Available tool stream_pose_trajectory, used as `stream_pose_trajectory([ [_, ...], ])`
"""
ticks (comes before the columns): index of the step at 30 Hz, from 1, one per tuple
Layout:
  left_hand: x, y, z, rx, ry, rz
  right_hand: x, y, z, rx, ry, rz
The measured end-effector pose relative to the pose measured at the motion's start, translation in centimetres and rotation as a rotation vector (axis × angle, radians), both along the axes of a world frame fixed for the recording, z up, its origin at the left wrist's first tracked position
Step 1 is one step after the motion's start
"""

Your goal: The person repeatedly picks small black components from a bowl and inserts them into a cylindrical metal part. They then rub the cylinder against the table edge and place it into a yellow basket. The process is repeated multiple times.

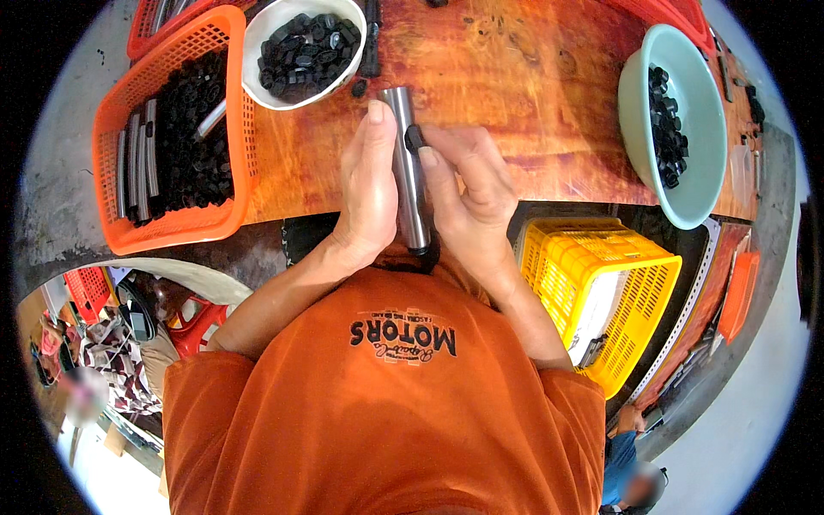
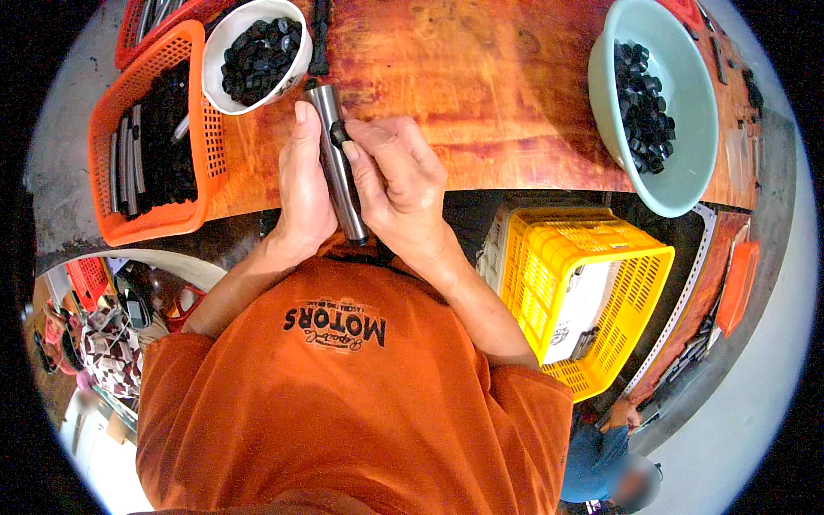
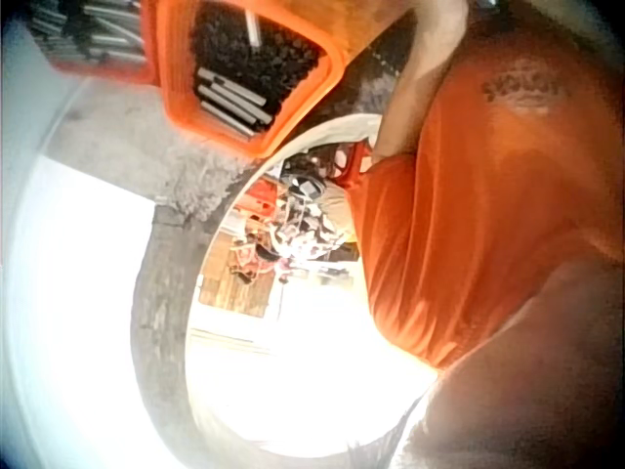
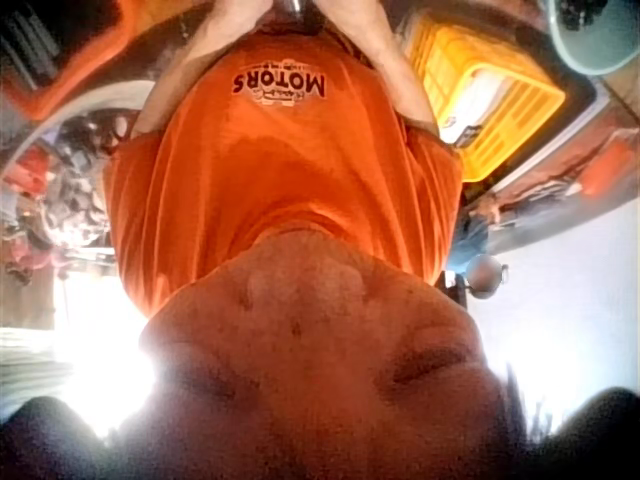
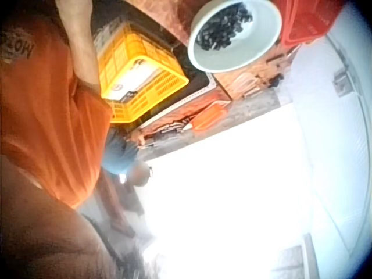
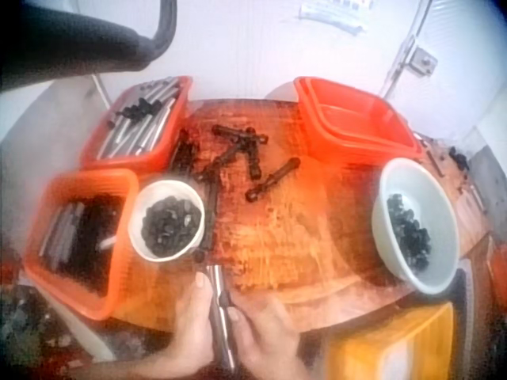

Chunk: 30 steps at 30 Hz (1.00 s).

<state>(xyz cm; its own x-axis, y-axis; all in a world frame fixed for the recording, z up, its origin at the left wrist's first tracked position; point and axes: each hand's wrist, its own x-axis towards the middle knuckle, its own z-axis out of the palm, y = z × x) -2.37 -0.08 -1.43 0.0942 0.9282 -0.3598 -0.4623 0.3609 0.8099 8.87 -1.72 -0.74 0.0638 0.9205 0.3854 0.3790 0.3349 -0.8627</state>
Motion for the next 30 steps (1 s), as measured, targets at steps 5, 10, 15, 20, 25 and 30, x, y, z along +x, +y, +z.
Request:
stream_pose_trajectory([
  [5, -0.2, -0.1, -0.1, 0.098, 0.075, -0.029, -0.1, -0.2, 0.4, -0.059, 0.022, -0.01],
  [10, -0.7, 0.2, 1.0, 0.202, 0.065, -0.072, -0.3, -0.1, 0.9, -0.06, 0.089, -0.011],
  [15, -0.1, -0.2, 1.2, 0.174, -0.045, -0.018, -0.2, -0.8, 1.0, -0.028, 0.065, -0.033],
  [20, -0.2, -0.2, 1.9, 0.167, 0.083, -0.039, -0.8, -1.3, 0.6, 0.061, -0.077, -0.033],
  [25, -0.8, -0.3, 2.1, 0.161, 0.069, -0.051, -0.7, -1.7, 0.9, 0.093, -0.119, 0.028],
  [30, -0.4, -0.2, 3.1, 0.11, 0.034, -0.002, -0.7, -1.8, 0.9, 0.065, -0.116, 0.07],
])
